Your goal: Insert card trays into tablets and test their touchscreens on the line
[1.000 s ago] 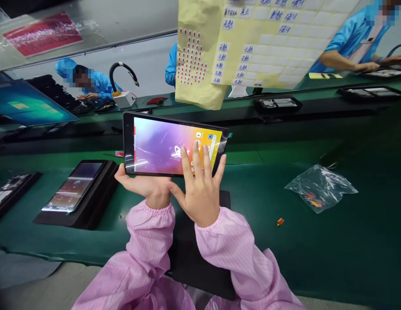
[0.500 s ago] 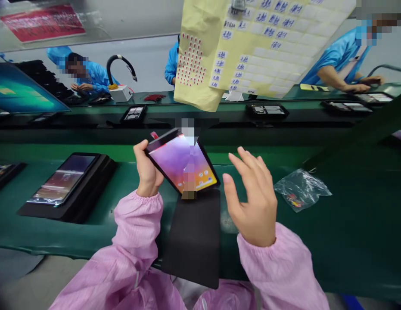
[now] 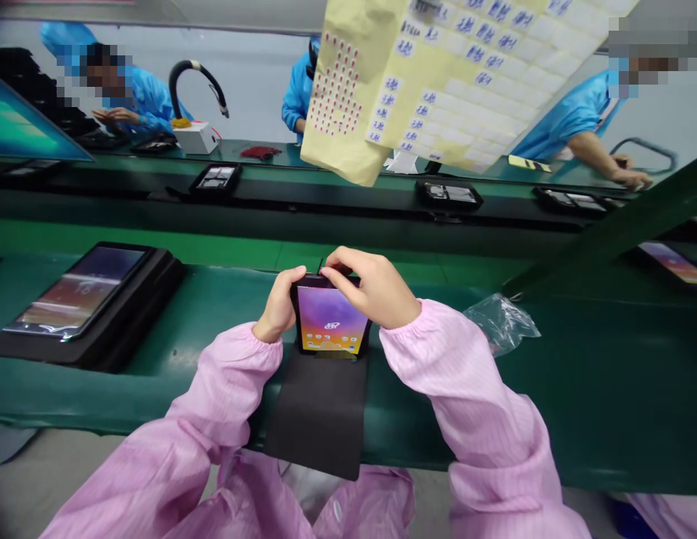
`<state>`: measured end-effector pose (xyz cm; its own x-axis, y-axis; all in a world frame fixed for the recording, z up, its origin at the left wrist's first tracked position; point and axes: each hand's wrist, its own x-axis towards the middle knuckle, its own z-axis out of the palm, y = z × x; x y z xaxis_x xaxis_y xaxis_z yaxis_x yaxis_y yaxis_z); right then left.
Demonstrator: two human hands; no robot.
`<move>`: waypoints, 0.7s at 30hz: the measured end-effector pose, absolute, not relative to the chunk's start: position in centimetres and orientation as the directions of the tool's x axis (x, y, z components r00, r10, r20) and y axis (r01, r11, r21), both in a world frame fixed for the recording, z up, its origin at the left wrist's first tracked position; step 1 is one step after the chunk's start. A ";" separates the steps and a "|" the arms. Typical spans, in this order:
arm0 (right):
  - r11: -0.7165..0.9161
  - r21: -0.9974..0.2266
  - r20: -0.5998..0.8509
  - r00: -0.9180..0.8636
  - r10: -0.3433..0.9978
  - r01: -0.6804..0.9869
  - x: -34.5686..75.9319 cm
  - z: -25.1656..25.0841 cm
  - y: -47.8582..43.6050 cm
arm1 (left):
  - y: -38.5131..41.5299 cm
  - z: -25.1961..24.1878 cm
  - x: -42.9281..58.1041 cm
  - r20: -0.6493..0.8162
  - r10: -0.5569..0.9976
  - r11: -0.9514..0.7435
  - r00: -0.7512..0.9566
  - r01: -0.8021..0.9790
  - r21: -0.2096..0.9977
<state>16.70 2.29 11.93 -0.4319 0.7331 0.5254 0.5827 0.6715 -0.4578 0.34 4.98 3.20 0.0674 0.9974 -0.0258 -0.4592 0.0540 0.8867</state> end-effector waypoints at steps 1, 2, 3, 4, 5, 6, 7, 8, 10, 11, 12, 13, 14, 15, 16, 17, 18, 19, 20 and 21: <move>0.681 -0.443 0.533 -0.440 0.723 0.583 16.6 12.0 2.4 | 4.9 3.2 0.3 0.005 0.996 0.040 0.093 -0.470 0.882; 0.690 -0.431 0.538 -0.448 0.714 0.581 16.5 12.1 2.5 | 4.9 3.2 0.3 0.034 0.993 0.024 0.114 -0.475 0.880; 0.699 -0.422 0.542 -0.457 0.705 0.578 16.5 12.1 2.6 | 4.9 3.2 0.4 0.054 0.991 0.012 0.126 -0.473 0.881; 0.707 -0.414 0.547 -0.465 0.696 0.573 16.4 12.1 2.7 | 4.9 3.2 0.4 0.061 0.990 0.006 0.128 -0.469 0.883; 0.715 -0.406 0.552 -0.471 0.688 0.569 16.4 12.0 2.7 | 4.9 3.1 0.4 0.064 0.991 -0.002 0.119 -0.464 0.886; 0.721 -0.398 0.557 -0.476 0.681 0.567 16.4 11.9 2.8 | 4.9 3.0 0.4 0.066 0.992 -0.009 0.108 -0.459 0.888; 0.727 -0.391 0.563 -0.478 0.674 0.565 16.4 11.9 2.8 | 5.0 2.9 0.4 0.066 0.993 -0.013 0.100 -0.456 0.890; 0.731 -0.386 0.567 -0.480 0.669 0.563 16.4 11.8 2.8 | 5.0 2.7 0.4 0.067 0.993 -0.017 0.094 -0.456 0.890; 0.731 -0.383 0.564 -0.484 0.669 0.564 16.3 11.6 2.9 | 5.1 2.5 0.4 0.072 0.993 -0.023 0.091 -0.457 0.889; 0.727 -0.388 0.557 -0.485 0.675 0.566 16.4 11.5 2.9 | 5.1 2.4 0.4 0.075 0.993 -0.024 0.093 -0.456 0.890; 0.718 -0.400 0.545 -0.482 0.686 0.569 16.4 11.5 2.9 | 5.1 2.4 0.4 0.077 0.992 -0.025 0.096 -0.454 0.891; 0.704 -0.422 0.528 -0.477 0.703 0.571 16.5 11.5 2.9 | 5.1 2.4 0.4 0.079 0.992 -0.026 0.098 -0.451 0.892; 0.687 -0.454 0.507 -0.470 0.722 0.567 16.6 11.5 2.9 | 5.1 2.4 0.4 0.081 0.991 -0.027 0.102 -0.448 0.894; 0.669 -0.495 0.488 -0.459 0.742 0.555 16.7 11.5 2.8 | 5.1 2.5 0.4 0.083 0.991 -0.026 0.108 -0.446 0.895; 0.649 -0.538 0.471 -0.447 0.761 0.538 16.8 11.6 2.8 | 5.1 2.6 0.4 0.084 0.990 -0.024 0.116 -0.446 0.895; 0.631 -0.577 0.456 -0.436 0.776 0.519 16.9 11.7 2.8 | 5.1 2.6 0.3 0.085 0.989 -0.020 0.123 -0.449 0.893; 0.616 -0.608 0.445 -0.428 0.787 0.501 16.9 11.8 2.7 | 5.0 2.6 0.3 0.084 0.988 -0.017 0.129 -0.454 0.891; 0.607 -0.628 0.438 -0.423 0.793 0.488 17.0 11.9 2.7 | 5.0 2.7 0.4 0.082 0.988 -0.012 0.134 -0.459 0.888; 0.600 -0.638 0.432 -0.421 0.798 0.483 17.0 12.0 2.6 | 5.0 2.7 0.4 0.080 0.987 -0.007 0.137 -0.463 0.886; 0.595 -0.642 0.424 -0.422 0.801 0.484 16.9 12.1 2.6 | 5.0 2.7 0.4 0.078 0.987 -0.004 0.140 -0.466 0.885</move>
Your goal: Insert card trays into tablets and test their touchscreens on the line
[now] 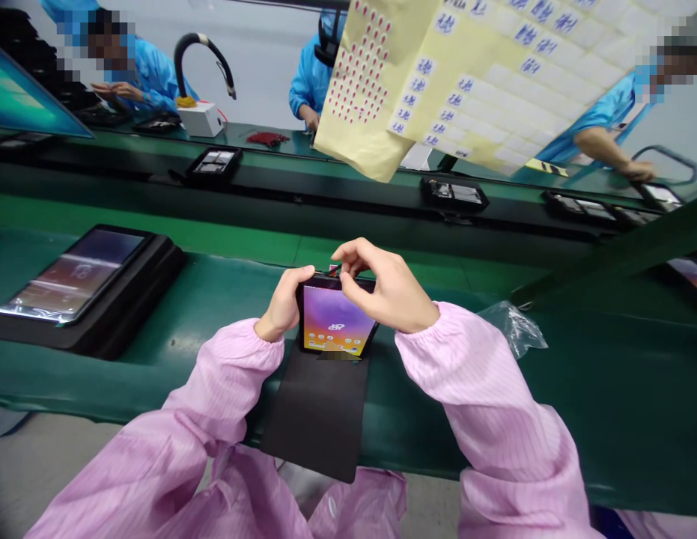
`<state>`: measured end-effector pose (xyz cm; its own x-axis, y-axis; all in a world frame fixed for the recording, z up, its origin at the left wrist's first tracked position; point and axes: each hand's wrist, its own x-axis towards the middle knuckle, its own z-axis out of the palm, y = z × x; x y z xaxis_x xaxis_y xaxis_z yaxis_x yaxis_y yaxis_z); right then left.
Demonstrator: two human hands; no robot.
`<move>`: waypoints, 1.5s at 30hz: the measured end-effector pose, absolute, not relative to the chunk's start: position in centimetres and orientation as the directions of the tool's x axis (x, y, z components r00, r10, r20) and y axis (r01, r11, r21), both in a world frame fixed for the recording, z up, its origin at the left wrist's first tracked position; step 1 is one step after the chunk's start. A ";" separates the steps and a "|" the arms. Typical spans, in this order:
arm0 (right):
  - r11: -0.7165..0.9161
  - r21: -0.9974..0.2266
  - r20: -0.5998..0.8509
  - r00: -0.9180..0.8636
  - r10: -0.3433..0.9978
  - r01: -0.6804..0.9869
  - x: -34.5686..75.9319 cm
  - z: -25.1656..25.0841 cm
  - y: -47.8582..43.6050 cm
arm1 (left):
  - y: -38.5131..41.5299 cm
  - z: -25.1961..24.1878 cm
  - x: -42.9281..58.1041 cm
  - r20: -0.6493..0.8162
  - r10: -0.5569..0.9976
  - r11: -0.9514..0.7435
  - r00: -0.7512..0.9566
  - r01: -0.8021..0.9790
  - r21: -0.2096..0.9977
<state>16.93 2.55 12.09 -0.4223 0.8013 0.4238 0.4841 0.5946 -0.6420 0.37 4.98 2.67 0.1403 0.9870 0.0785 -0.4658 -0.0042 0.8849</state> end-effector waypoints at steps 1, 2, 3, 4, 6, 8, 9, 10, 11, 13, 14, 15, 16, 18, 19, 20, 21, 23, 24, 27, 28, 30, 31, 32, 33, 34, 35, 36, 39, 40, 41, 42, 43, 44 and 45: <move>0.591 -0.643 0.416 -0.425 0.804 0.487 16.9 12.2 2.5 | 5.0 2.7 0.4 0.078 0.987 -0.003 0.142 -0.466 0.885; 0.587 -0.643 0.409 -0.428 0.806 0.491 16.8 12.3 2.5 | 5.0 2.7 0.4 0.077 0.987 -0.002 0.142 -0.463 0.886; 0.583 -0.643 0.402 -0.430 0.809 0.496 16.8 12.4 2.4 | 4.9 2.7 0.4 0.074 0.987 -0.001 0.142 -0.461 0.888; 0.581 -0.641 0.397 -0.431 0.810 0.501 16.8 12.4 2.4 | 4.9 2.7 0.4 0.071 0.988 0.000 0.139 -0.458 0.889; 0.579 -0.635 0.392 -0.433 0.812 0.511 16.7 12.6 2.4 | 4.9 2.8 0.4 0.064 0.989 0.005 0.136 -0.453 0.891; 0.583 -0.624 0.391 -0.438 0.809 0.520 16.5 12.7 2.4 | 4.8 2.8 0.3 0.055 0.987 0.020 0.153 -0.451 0.892; 0.585 -0.621 0.388 -0.444 0.808 0.521 16.5 12.8 2.4 | 4.8 2.9 0.3 0.051 0.985 0.028 0.162 -0.452 0.892; 0.586 -0.622 0.385 -0.449 0.806 0.519 16.4 12.9 2.4 | 4.8 3.0 0.3 0.049 0.984 0.033 0.170 -0.452 0.892; 0.584 -0.628 0.381 -0.451 0.807 0.514 16.4 13.0 2.5 | 4.8 3.1 0.3 0.049 0.983 0.037 0.178 -0.449 0.893; 0.568 -0.658 0.394 -0.416 0.820 0.495 16.4 13.2 2.7 | 4.8 3.3 0.3 0.050 0.983 0.032 0.174 -0.439 0.898; 0.555 -0.679 0.415 -0.373 0.830 0.481 16.5 13.3 2.8 | 4.8 3.4 0.4 0.051 0.987 0.021 0.154 -0.431 0.902; 0.542 -0.700 0.440 -0.316 0.840 0.466 16.7 13.3 3.0 | 4.8 3.6 0.4 0.048 0.991 0.009 0.123 -0.422 0.906; 0.527 -0.719 0.463 -0.254 0.849 0.453 16.9 13.4 3.2 | 4.9 3.8 0.5 0.040 0.996 -0.002 0.084 -0.415 0.910; 0.500 -0.741 0.476 -0.176 0.862 0.448 17.2 13.5 3.4 | 5.0 4.2 0.7 0.021 1.000 -0.015 0.012 -0.407 0.913; 0.486 -0.745 0.459 -0.177 0.870 0.456 17.4 13.6 3.4 | 5.0 4.4 0.7 0.014 1.000 -0.014 -0.002 -0.407 0.913; 0.469 -0.749 0.427 -0.201 0.882 0.468 17.5 13.6 3.5 | 5.0 4.6 0.8 0.009 1.000 -0.009 -0.001 -0.410 0.912; 0.453 -0.753 0.386 -0.236 0.892 0.477 17.6 13.6 3.4 | 5.0 4.8 0.8 0.006 1.000 -0.001 0.010 -0.419 0.908; 0.415 -0.772 0.298 -0.303 0.905 0.482 17.6 13.8 3.3 | 4.9 5.1 0.9 -0.008 0.999 0.029 0.049 -0.443 0.896; 0.393 -0.788 0.264 -0.316 0.911 0.475 17.5 13.9 3.2 | 4.8 5.2 0.9 -0.018 0.997 0.048 0.070 -0.454 0.890; 0.330 -0.834 0.202 -0.313 0.928 0.442 17.4 14.4 3.1 | 4.6 5.4 0.8 -0.027 0.994 0.076 0.110 -0.468 0.881; 0.316 -0.846 0.187 -0.315 0.930 0.430 17.4 14.6 3.1 | 4.5 5.4 0.8 -0.013 0.994 0.064 0.110 -0.465 0.883; 0.300 -0.861 0.153 -0.352 0.923 0.411 17.5 14.9 3.3 | 4.3 5.3 0.7 0.022 0.995 0.026 0.102 -0.448 0.894; 0.296 -0.865 0.136 -0.379 0.915 0.404 17.6 15.1 3.4 | 4.3 5.3 0.7 0.033 0.995 0.013 0.098 -0.435 0.900; 0.294 -0.868 0.121 -0.404 0.907 0.400 17.7 15.2 3.5 | 4.2 5.3 0.6 0.037 0.995 0.008 0.096 -0.426 0.905; 0.292 -0.868 0.105 -0.425 0.899 0.401 17.7 15.4 3.6 | 4.1 5.2 0.6 0.033 0.995 0.010 0.096 -0.423 0.906; 0.290 -0.866 0.093 -0.440 0.893 0.407 17.8 15.5 3.6 | 4.0 5.2 0.5 0.026 0.995 0.019 0.101 -0.424 0.905; 0.289 -0.861 0.080 -0.450 0.889 0.418 17.8 15.6 3.6 | 3.9 5.2 0.4 0.020 0.993 0.030 0.113 -0.426 0.904; 0.288 -0.855 0.069 -0.455 0.888 0.432 17.7 15.7 3.5 | 3.8 5.1 0.3 0.017 0.992 0.038 0.126 -0.426 0.904; 0.299 -0.830 0.056 -0.464 0.884 0.470 17.4 15.8 3.2 | 3.5 5.1 0.1 0.028 0.985 0.040 0.169 -0.390 0.920; 0.313 -0.821 0.065 -0.467 0.882 0.477 17.3 15.8 3.0 | 3.4 5.0 0.1 0.035 0.984 0.034 0.173 -0.379 0.925; 0.332 -0.810 0.080 -0.470 0.879 0.484 17.2 15.8 2.9 | 3.3 5.0 0.0 0.043 0.985 0.024 0.168 -0.376 0.926; 0.353 -0.796 0.098 -0.471 0.877 0.491 17.1 15.8 2.8 | 3.2 4.9 0.0 0.048 0.986 0.016 0.160 -0.378 0.925; 0.374 -0.780 0.117 -0.471 0.874 0.501 17.0 15.7 2.7 | 3.2 4.9 0.0 0.050 0.987 0.012 0.151 -0.384 0.923; 0.394 -0.761 0.136 -0.468 0.873 0.515 16.9 15.7 2.6 | 3.2 4.9 0.0 0.049 0.989 0.011 0.142 -0.392 0.920; 0.414 -0.739 0.156 -0.463 0.873 0.531 16.8 15.7 2.5 | 3.2 4.8 0.0 0.046 0.989 0.013 0.138 -0.398 0.917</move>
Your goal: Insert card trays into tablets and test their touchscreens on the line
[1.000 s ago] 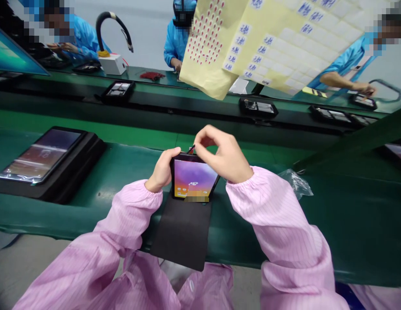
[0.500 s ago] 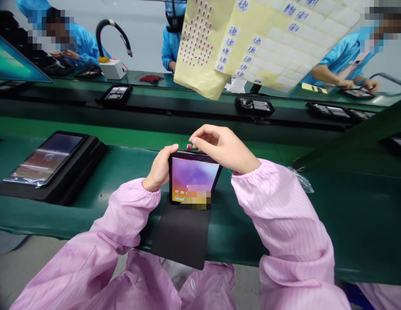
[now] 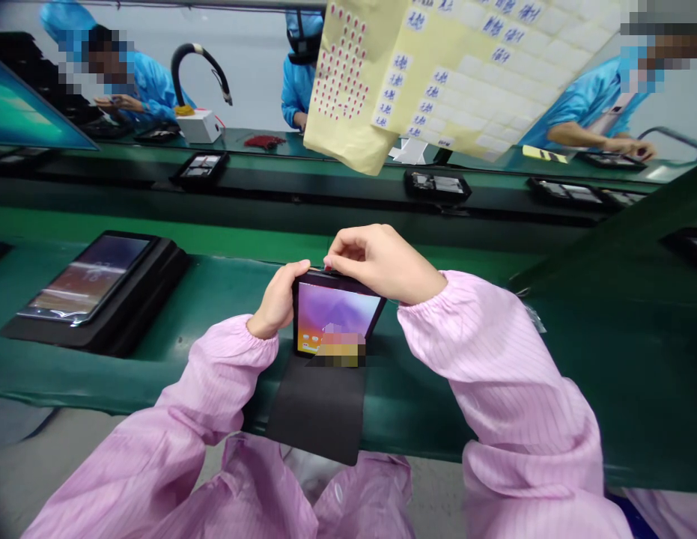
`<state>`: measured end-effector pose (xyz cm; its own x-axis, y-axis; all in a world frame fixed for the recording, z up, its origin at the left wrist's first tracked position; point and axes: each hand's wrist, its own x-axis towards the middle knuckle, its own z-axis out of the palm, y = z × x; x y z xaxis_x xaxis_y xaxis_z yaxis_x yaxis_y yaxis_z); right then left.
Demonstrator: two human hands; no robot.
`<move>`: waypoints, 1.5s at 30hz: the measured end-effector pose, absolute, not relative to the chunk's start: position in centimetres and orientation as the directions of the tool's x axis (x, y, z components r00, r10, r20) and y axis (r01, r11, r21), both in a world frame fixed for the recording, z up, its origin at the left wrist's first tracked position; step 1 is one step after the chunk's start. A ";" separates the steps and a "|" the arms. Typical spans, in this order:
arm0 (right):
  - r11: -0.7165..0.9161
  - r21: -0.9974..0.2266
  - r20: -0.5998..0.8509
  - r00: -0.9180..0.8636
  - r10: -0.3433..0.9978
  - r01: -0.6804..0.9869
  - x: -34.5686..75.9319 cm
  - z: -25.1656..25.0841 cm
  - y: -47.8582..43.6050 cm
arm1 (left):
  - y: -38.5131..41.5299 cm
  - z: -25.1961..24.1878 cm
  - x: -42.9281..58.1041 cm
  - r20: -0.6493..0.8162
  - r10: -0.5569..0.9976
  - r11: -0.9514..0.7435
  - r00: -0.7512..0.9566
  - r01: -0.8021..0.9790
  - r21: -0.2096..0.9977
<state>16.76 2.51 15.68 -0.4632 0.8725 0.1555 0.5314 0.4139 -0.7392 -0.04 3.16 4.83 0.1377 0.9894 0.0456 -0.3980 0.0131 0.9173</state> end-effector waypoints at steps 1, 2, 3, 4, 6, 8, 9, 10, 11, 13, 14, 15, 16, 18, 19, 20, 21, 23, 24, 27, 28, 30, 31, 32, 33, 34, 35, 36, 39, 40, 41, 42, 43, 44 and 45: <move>0.433 -0.715 0.175 -0.459 0.871 0.550 16.7 15.6 2.4 | 3.2 4.8 -0.1 0.041 0.990 0.016 0.134 -0.402 0.915; 0.452 -0.688 0.195 -0.456 0.868 0.567 16.6 15.6 2.3 | 3.2 4.7 -0.1 0.039 0.991 0.016 0.128 -0.404 0.915; 0.472 -0.662 0.215 -0.456 0.864 0.583 16.5 15.6 2.2 | 3.2 4.7 -0.1 0.039 0.992 0.014 0.121 -0.405 0.914; 0.489 -0.637 0.231 -0.457 0.859 0.597 16.5 15.6 2.1 | 3.2 4.6 -0.1 0.040 0.992 0.011 0.116 -0.405 0.914; 0.513 -0.597 0.251 -0.465 0.849 0.616 16.4 15.5 1.8 | 3.3 4.3 -0.2 0.043 0.992 0.008 0.117 -0.404 0.915; 0.522 -0.573 0.255 -0.467 0.846 0.632 16.3 15.3 1.6 | 3.3 4.0 -0.2 0.051 0.991 0.004 0.127 -0.399 0.917; 0.519 -0.568 0.251 -0.467 0.848 0.638 16.3 15.3 1.5 | 3.3 3.9 -0.2 0.060 0.989 -0.002 0.134 -0.395 0.919; 0.515 -0.569 0.245 -0.465 0.851 0.642 16.3 15.2 1.4 | 3.3 3.9 -0.3 0.076 0.987 -0.015 0.144 -0.387 0.922; 0.509 -0.573 0.240 -0.462 0.854 0.642 16.2 15.1 1.3 | 3.2 4.0 -0.4 0.103 0.982 -0.038 0.155 -0.374 0.927; 0.500 -0.592 0.238 -0.456 0.858 0.632 16.1 15.0 1.3 | 3.0 4.7 -0.7 0.189 0.962 -0.121 0.195 -0.317 0.941; 0.497 -0.602 0.240 -0.453 0.859 0.624 16.1 15.0 1.3 | 2.9 5.2 -0.9 0.247 0.944 -0.184 0.216 -0.276 0.943; 0.494 -0.614 0.239 -0.451 0.860 0.616 16.1 15.0 1.3 | 2.7 5.7 -1.1 0.309 0.921 -0.256 0.235 -0.231 0.939; 0.487 -0.628 0.233 -0.450 0.862 0.607 16.1 15.1 1.4 | 2.5 6.3 -1.2 0.370 0.895 -0.331 0.249 -0.184 0.926; 0.456 -0.676 0.196 -0.455 0.869 0.579 16.3 15.3 1.5 | 2.0 7.3 -1.3 0.461 0.849 -0.454 0.258 -0.089 0.887; 0.432 -0.707 0.171 -0.457 0.873 0.560 16.4 15.3 1.6 | 1.8 7.6 -1.3 0.490 0.835 -0.495 0.249 -0.047 0.868; 0.403 -0.741 0.145 -0.458 0.877 0.538 16.5 15.4 1.6 | 1.6 7.9 -1.2 0.508 0.828 -0.521 0.238 -0.009 0.853; 0.368 -0.776 0.118 -0.455 0.883 0.513 16.6 15.5 1.6 | 1.5 8.0 -1.1 0.519 0.824 -0.537 0.227 0.023 0.843; 0.299 -0.832 0.073 -0.443 0.893 0.467 16.9 15.6 1.5 | 1.2 7.9 -0.9 0.536 0.820 -0.555 0.203 0.050 0.830; 0.274 -0.849 0.057 -0.438 0.897 0.451 17.1 15.6 1.3 | 1.1 7.8 -0.9 0.541 0.819 -0.558 0.192 0.051 0.828; 0.264 -0.849 0.040 -0.442 0.896 0.457 17.2 15.5 0.6 | 1.0 7.3 -0.8 0.580 0.796 -0.589 0.173 0.001 0.808; 0.285 -0.832 0.047 -0.451 0.891 0.476 17.1 15.5 0.3 | 1.0 7.1 -0.8 0.603 0.781 -0.606 0.163 -0.033 0.795; 0.350 -0.780 0.077 -0.475 0.877 0.520 16.9 15.5 -0.2 | 1.2 6.6 -0.7 0.650 0.750 -0.640 0.128 -0.108 0.760; 0.386 -0.749 0.098 -0.486 0.868 0.539 16.8 15.5 -0.5 | 1.2 6.5 -0.6 0.663 0.742 -0.648 0.102 -0.142 0.748; 0.420 -0.719 0.122 -0.495 0.860 0.553 16.7 15.5 -0.6 | 1.3 6.3 -0.5 0.664 0.744 -0.647 0.076 -0.169 0.744; 0.449 -0.693 0.147 -0.500 0.853 0.564 16.5 15.4 -0.8 | 1.4 6.2 -0.4 0.659 0.750 -0.640 0.056 -0.192 0.744; 0.473 -0.671 0.171 -0.502 0.848 0.571 16.4 15.4 -0.9 | 1.4 6.2 -0.3 0.648 0.760 -0.627 0.045 -0.211 0.750; 0.494 -0.650 0.194 -0.502 0.843 0.577 16.3 15.3 -0.9 | 1.5 6.1 -0.3 0.633 0.773 -0.610 0.041 -0.226 0.759; 0.514 -0.629 0.215 -0.505 0.836 0.583 16.2 15.2 -0.9 | 1.4 6.1 -0.2 0.616 0.786 -0.592 0.040 -0.237 0.770; 0.579 -0.552 0.277 -0.523 0.806 0.600 16.0 15.0 -1.0 | 1.3 6.3 -0.2 0.574 0.818 -0.547 0.025 -0.271 0.792; 0.599 -0.523 0.295 -0.530 0.795 0.607 16.0 15.0 -1.0 | 1.2 6.3 -0.2 0.563 0.826 -0.537 0.016 -0.282 0.795; 0.615 -0.496 0.311 -0.536 0.785 0.613 16.0 14.9 -1.0 | 1.2 6.4 -0.2 0.552 0.834 -0.526 0.009 -0.290 0.799; 0.629 -0.472 0.324 -0.542 0.776 0.618 16.0 14.9 -1.0 | 1.1 6.4 -0.2 0.540 0.841 -0.515 0.007 -0.296 0.805; 0.640 -0.452 0.335 -0.546 0.768 0.621 16.0 14.8 -1.0 | 1.0 6.5 -0.2 0.530 0.848 -0.503 0.009 -0.300 0.811; 0.651 -0.435 0.347 -0.551 0.759 0.622 16.0 14.8 -1.1 | 1.0 6.6 -0.2 0.519 0.855 -0.491 0.012 -0.304 0.816; 0.663 -0.419 0.362 -0.555 0.749 0.621 16.0 14.7 -1.1 | 0.9 6.6 -0.1 0.509 0.861 -0.481 0.011 -0.312 0.820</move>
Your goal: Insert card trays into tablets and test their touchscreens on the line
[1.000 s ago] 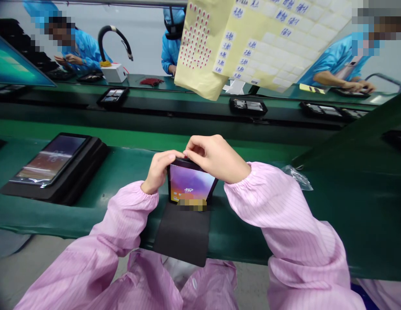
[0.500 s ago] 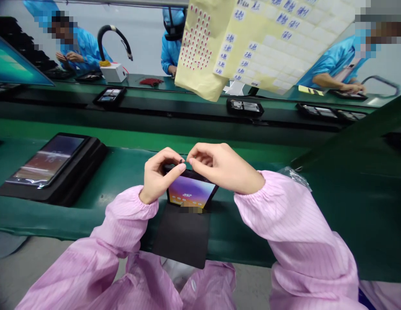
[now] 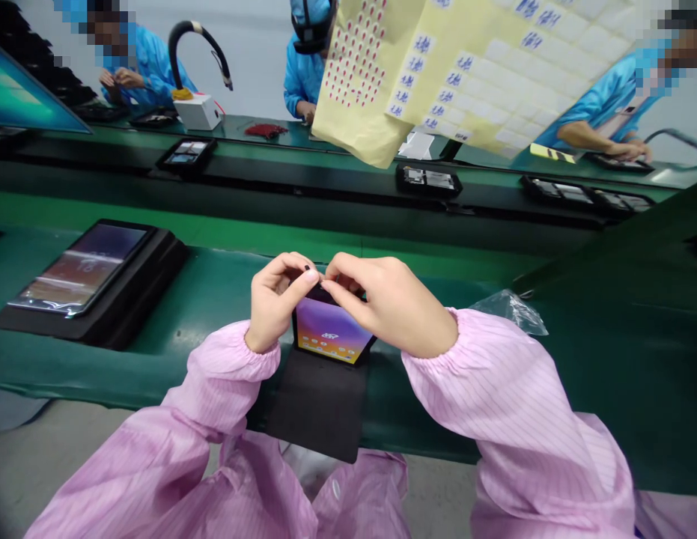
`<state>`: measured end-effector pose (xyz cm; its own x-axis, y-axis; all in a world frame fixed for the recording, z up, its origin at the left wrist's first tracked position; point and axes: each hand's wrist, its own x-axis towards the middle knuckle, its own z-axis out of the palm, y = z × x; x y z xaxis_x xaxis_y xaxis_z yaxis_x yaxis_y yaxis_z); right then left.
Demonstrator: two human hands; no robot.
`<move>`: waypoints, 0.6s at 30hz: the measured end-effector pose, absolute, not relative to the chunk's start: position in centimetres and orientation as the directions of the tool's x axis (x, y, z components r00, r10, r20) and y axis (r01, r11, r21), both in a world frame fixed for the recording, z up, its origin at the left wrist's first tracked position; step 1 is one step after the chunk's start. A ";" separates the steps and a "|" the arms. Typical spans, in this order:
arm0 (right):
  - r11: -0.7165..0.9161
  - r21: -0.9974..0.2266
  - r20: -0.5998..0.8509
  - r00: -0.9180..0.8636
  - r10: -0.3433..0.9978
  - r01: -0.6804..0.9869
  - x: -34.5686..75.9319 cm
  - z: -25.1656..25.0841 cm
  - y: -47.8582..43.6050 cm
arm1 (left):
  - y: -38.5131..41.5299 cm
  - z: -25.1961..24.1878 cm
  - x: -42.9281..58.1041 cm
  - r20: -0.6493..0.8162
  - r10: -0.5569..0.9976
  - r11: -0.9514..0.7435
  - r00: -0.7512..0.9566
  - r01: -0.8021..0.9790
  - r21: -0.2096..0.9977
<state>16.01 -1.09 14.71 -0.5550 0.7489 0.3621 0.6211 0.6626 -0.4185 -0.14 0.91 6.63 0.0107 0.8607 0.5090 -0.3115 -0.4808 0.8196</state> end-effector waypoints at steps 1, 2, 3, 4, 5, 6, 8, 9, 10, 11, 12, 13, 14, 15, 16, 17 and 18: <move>0.674 -0.402 0.378 -0.558 0.738 0.619 16.0 14.6 -1.1 | 0.8 6.7 -0.1 0.498 0.867 -0.470 0.007 -0.324 0.821; 0.685 -0.384 0.396 -0.559 0.728 0.619 16.0 14.5 -1.1 | 0.8 6.7 0.0 0.486 0.874 -0.457 0.001 -0.338 0.823; 0.693 -0.365 0.416 -0.558 0.719 0.621 16.1 14.4 -1.2 | 0.7 6.7 0.0 0.473 0.881 -0.444 -0.003 -0.351 0.825; 0.699 -0.346 0.435 -0.553 0.710 0.626 16.1 14.3 -1.2 | 0.7 6.7 0.1 0.459 0.888 -0.429 -0.003 -0.360 0.829; 0.703 -0.331 0.452 -0.549 0.703 0.629 16.1 14.2 -1.3 | 0.6 6.7 0.0 0.447 0.894 -0.416 0.003 -0.362 0.834; 0.706 -0.322 0.467 -0.543 0.698 0.631 16.0 14.1 -1.3 | 0.7 6.7 0.0 0.441 0.897 -0.407 0.016 -0.358 0.841; 0.709 -0.330 0.491 -0.528 0.693 0.623 16.0 13.9 -1.5 | 0.7 6.7 -0.3 0.440 0.897 -0.396 0.054 -0.345 0.851; 0.709 -0.344 0.501 -0.519 0.693 0.616 16.0 13.8 -1.6 | 0.8 6.6 -0.5 0.440 0.894 -0.391 0.080 -0.342 0.855; 0.709 -0.358 0.509 -0.509 0.694 0.607 15.9 13.6 -1.6 | 0.9 6.6 -0.7 0.439 0.892 -0.382 0.107 -0.342 0.859; 0.709 -0.371 0.518 -0.500 0.694 0.599 15.9 13.4 -1.7 | 1.0 6.6 -0.9 0.436 0.890 -0.370 0.135 -0.347 0.862; 0.711 -0.381 0.530 -0.490 0.692 0.591 15.9 13.2 -1.8 | 1.1 6.6 -1.1 0.432 0.886 -0.354 0.169 -0.356 0.865; 0.714 -0.388 0.544 -0.481 0.688 0.582 15.9 12.9 -1.8 | 1.2 6.7 -1.3 0.428 0.881 -0.337 0.204 -0.366 0.868; 0.719 -0.392 0.559 -0.472 0.681 0.574 15.9 12.7 -1.9 | 1.3 6.7 -1.5 0.424 0.873 -0.319 0.240 -0.377 0.870; 0.725 -0.393 0.574 -0.466 0.674 0.565 15.9 12.4 -1.9 | 1.4 6.9 -1.6 0.422 0.864 -0.303 0.275 -0.386 0.871; 0.732 -0.392 0.587 -0.462 0.665 0.557 15.9 12.2 -2.0 | 1.6 7.0 -1.8 0.420 0.853 -0.287 0.308 -0.395 0.873; 0.739 -0.387 0.600 -0.459 0.656 0.551 15.9 12.0 -2.1 | 1.8 7.2 -1.9 0.420 0.841 -0.274 0.340 -0.402 0.874; 0.747 -0.380 0.611 -0.459 0.645 0.545 15.9 11.9 -2.1 | 2.0 7.5 -2.0 0.423 0.827 -0.265 0.369 -0.407 0.874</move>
